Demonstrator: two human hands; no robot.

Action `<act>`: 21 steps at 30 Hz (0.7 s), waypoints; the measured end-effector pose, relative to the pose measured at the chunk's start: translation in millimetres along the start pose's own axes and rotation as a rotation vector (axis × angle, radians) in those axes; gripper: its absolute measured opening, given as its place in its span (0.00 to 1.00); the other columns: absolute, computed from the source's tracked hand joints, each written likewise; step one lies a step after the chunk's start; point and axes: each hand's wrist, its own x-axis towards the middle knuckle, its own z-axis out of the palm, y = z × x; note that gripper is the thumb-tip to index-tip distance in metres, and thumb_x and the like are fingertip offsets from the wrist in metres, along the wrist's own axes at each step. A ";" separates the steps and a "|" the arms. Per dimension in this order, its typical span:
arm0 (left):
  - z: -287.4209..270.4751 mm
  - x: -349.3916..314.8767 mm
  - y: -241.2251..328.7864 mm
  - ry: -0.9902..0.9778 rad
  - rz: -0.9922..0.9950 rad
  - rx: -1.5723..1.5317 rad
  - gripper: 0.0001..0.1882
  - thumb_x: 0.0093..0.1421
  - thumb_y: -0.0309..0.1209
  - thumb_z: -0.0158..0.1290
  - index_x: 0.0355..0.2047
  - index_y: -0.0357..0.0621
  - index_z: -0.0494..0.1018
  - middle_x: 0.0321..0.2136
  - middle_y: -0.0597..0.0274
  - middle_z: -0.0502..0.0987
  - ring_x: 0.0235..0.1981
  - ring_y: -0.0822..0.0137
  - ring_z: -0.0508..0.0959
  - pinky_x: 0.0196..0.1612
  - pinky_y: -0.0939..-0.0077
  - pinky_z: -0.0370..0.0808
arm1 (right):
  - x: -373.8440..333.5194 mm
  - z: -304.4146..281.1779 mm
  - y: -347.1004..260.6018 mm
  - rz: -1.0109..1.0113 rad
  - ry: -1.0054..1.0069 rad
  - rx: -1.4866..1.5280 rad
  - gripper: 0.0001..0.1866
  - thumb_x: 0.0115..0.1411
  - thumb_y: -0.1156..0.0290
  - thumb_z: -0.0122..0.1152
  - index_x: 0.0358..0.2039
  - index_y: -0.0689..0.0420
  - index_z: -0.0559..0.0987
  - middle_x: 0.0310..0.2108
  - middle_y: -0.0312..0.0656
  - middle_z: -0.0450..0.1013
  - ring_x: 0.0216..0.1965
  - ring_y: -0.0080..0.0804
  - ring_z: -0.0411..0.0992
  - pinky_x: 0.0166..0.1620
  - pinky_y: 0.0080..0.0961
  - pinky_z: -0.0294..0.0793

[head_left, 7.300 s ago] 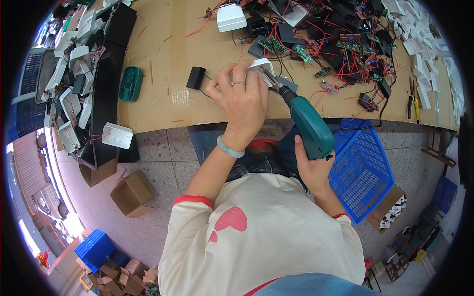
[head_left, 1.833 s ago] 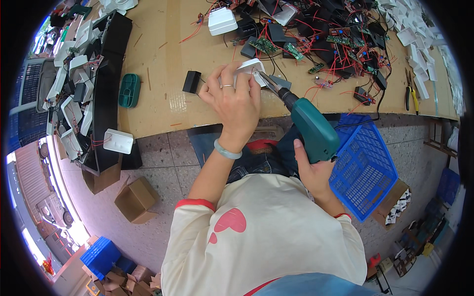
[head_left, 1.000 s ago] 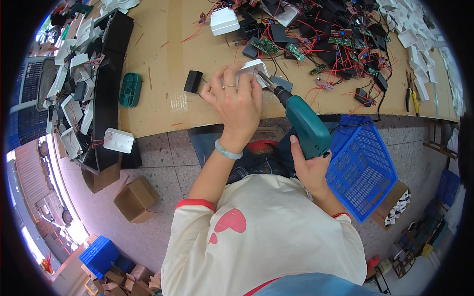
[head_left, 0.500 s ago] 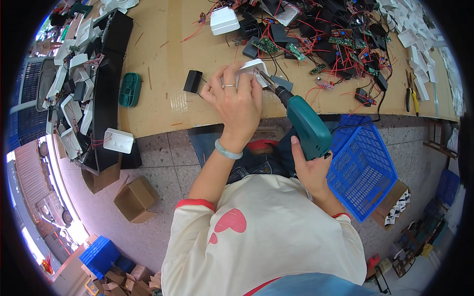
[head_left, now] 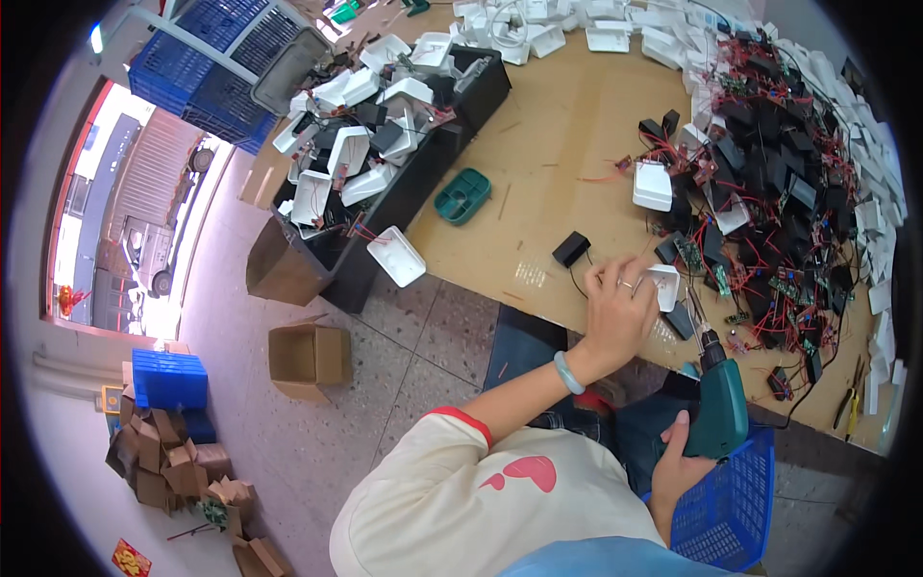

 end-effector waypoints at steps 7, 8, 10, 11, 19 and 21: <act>3.4 3.6 -7.0 -0.071 0.045 0.016 0.09 0.52 0.27 0.58 0.33 0.38 0.74 0.50 0.52 0.74 0.55 0.51 0.71 0.54 0.49 0.63 | 7.0 6.0 -11.5 0.025 0.077 0.096 0.11 0.66 0.74 0.61 0.46 0.67 0.78 0.20 0.34 0.71 0.21 0.19 0.68 0.27 0.19 0.67; 0.5 5.5 -10.4 -0.106 0.046 0.057 0.08 0.52 0.27 0.58 0.33 0.38 0.74 0.50 0.52 0.74 0.55 0.51 0.71 0.54 0.49 0.63 | 8.2 7.7 -12.6 0.004 0.079 0.092 0.11 0.66 0.74 0.61 0.45 0.66 0.78 0.20 0.34 0.71 0.21 0.19 0.68 0.27 0.18 0.66; -13.8 6.1 -18.3 -0.071 0.066 0.152 0.08 0.52 0.28 0.58 0.33 0.40 0.74 0.51 0.53 0.74 0.55 0.52 0.71 0.54 0.49 0.64 | 7.9 8.5 2.3 -0.045 0.002 0.208 0.11 0.65 0.76 0.63 0.46 0.65 0.78 0.21 0.34 0.72 0.21 0.19 0.69 0.27 0.18 0.67; 0.3 4.7 -22.4 -0.109 0.081 0.125 0.08 0.53 0.28 0.58 0.33 0.40 0.75 0.51 0.54 0.75 0.54 0.52 0.71 0.54 0.50 0.64 | 12.7 10.4 8.9 -0.037 0.034 0.182 0.11 0.64 0.77 0.63 0.46 0.65 0.78 0.22 0.34 0.73 0.21 0.19 0.69 0.27 0.18 0.67; -8.1 10.9 -44.0 -0.124 0.104 0.042 0.06 0.56 0.26 0.59 0.34 0.40 0.76 0.50 0.57 0.76 0.55 0.52 0.71 0.55 0.53 0.64 | 2.5 2.4 24.5 -0.179 0.020 0.162 0.14 0.61 0.80 0.65 0.47 0.66 0.77 0.25 0.36 0.74 0.22 0.18 0.71 0.26 0.16 0.70; -12.8 11.4 -44.5 -0.117 0.123 0.017 0.06 0.55 0.24 0.60 0.33 0.40 0.77 0.50 0.57 0.76 0.55 0.51 0.72 0.55 0.54 0.66 | -0.4 2.0 26.5 -0.208 -0.013 0.145 0.14 0.61 0.80 0.65 0.47 0.66 0.77 0.26 0.35 0.74 0.23 0.18 0.71 0.26 0.16 0.71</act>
